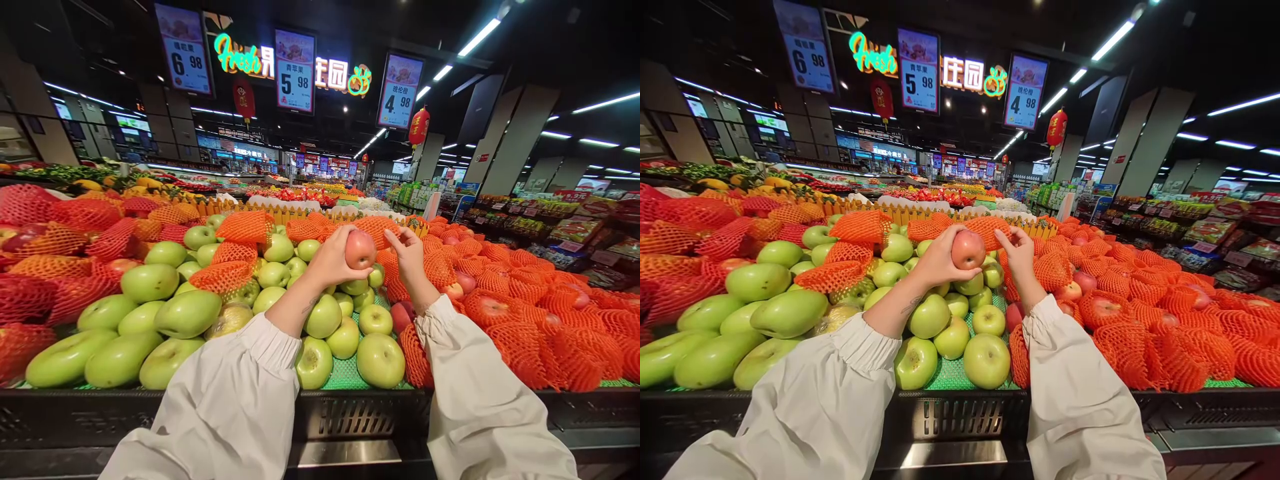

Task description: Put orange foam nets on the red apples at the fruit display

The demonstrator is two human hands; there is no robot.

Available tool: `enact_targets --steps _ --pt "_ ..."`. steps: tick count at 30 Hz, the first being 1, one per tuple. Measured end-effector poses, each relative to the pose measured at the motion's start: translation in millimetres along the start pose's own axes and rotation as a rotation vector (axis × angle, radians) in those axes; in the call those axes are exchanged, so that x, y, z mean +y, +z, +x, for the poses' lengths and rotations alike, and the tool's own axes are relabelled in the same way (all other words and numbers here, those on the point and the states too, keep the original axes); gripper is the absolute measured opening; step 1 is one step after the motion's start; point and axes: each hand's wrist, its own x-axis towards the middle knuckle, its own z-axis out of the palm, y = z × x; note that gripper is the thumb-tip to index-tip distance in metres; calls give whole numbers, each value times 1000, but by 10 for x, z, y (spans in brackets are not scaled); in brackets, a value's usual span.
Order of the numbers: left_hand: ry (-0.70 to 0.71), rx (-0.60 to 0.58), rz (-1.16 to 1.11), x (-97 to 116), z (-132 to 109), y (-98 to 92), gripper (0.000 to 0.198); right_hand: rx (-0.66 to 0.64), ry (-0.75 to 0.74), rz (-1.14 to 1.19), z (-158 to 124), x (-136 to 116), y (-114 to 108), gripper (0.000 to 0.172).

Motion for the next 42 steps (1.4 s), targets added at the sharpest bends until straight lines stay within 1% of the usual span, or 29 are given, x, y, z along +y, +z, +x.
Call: enact_targets --steps 3,5,6,7,8,9,11,12,13,14,15,16,19,21,23,25,26,28,29,31,33,35,37,40,42 --pt "-112 7 -12 12 9 -3 78 115 -60 170 28 -10 10 39" --pt "-238 74 -29 -3 22 0 76 156 -26 337 38 -30 9 36" --pt "-311 119 -47 -20 31 4 75 130 23 400 29 -49 7 35" --pt "-385 161 -76 -42 40 10 74 65 85 431 8 -71 4 35" --pt "-450 201 -121 -66 50 17 73 -36 152 431 -26 -98 3 36" --pt "-505 235 -184 -87 60 23 74 -167 219 403 -71 -125 3 39" --pt "-591 268 -351 -109 77 29 74 -478 332 312 -176 -174 19 45" --pt "-627 259 -444 -105 83 27 74 -621 367 270 -226 -193 36 47" --pt "-654 240 -532 -93 87 23 72 -735 385 234 -268 -205 60 48" --pt "-671 215 -603 -74 89 17 67 -807 386 201 -297 -211 89 48" --pt "-672 190 -652 -54 91 11 62 -837 369 168 -313 -211 120 47" --pt "-656 168 -684 -36 91 7 56 -825 341 134 -318 -207 152 47" --pt "-584 117 -743 -12 88 15 45 -656 226 35 -291 -183 221 45" --pt "-579 81 -801 -17 87 31 43 -541 157 -7 -273 -179 234 45" --pt "-609 70 -873 -18 85 42 43 -443 83 -32 -265 -185 228 44" --pt "-646 48 -939 -1 79 37 44 -350 -13 -56 -257 -193 212 43" --pt "-658 18 -964 13 72 28 46 -310 -64 -71 -249 -194 204 44" --pt "-658 -78 -987 48 55 3 56 -254 -140 -97 -227 -186 191 46" --pt "-652 -125 -984 65 45 -12 62 -237 -153 -102 -214 -177 187 48" --pt "-642 -182 -974 95 30 -37 77 -211 -129 -96 -191 -152 186 52" --pt "-638 -188 -970 114 25 -54 85 -186 -62 -76 -169 -122 186 54" --pt "-635 -174 -965 123 30 -61 81 -180 9 -52 -145 -96 175 56" --pt "-657 -142 -967 127 44 -65 69 -207 90 -14 -117 -84 146 58" --pt "-709 -53 -990 119 66 -74 54 -331 214 58 -97 -114 79 57" --pt "-733 25 -982 104 75 -82 53 -468 226 107 -113 -167 46 61"
